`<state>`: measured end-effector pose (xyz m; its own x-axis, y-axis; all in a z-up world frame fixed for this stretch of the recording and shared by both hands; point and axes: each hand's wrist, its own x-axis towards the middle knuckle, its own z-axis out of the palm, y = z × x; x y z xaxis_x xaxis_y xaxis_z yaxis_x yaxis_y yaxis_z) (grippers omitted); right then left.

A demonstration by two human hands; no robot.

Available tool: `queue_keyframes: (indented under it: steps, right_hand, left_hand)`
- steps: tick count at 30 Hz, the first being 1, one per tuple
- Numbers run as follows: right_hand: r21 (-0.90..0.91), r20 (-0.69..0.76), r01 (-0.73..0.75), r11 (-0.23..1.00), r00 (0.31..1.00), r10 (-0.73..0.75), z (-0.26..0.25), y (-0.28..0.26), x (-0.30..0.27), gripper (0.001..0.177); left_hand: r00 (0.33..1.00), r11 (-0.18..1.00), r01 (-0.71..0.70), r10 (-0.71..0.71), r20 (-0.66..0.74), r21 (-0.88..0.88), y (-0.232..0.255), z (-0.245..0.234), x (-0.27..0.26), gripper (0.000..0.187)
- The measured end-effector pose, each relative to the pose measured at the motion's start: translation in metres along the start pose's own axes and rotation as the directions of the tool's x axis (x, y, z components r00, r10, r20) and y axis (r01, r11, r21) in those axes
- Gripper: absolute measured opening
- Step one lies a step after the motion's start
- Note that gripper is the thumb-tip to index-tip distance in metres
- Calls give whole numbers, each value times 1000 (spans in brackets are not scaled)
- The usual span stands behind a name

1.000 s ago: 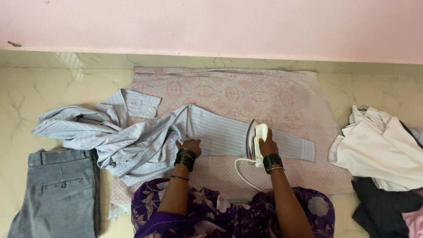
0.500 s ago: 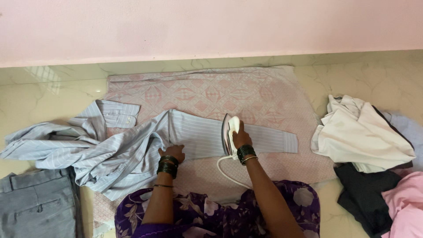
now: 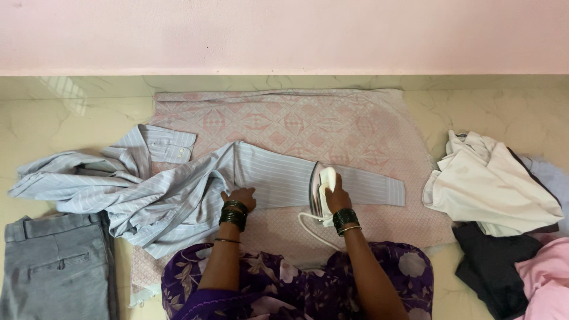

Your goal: The person irons a light blue striped shirt laid on a patterned mat on the floor. They smooth the fabric, button the shirt, and iron the front and sleeves with a white iron.

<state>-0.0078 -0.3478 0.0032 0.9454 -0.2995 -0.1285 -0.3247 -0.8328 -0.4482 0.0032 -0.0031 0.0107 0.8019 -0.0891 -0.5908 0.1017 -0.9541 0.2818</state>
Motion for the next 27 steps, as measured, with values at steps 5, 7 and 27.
queue_keyframes:
  steps: [5,7,27]
  right_hand:
    - [-17,52,99,995,994,-98,16,-19,-26,78]
    - [-36,87,104,994,991,-100,18,-28,-28,77]
    - [-53,127,200,978,973,-192,17,-53,-55,76]
  left_hand:
    - [1000,1000,-10,10,-28,-4,1,-1,-3,54]
    - [1000,1000,-4,4,-25,11,0,-1,-3,54]
    - [999,1000,-3,3,-39,-20,0,6,2,53]
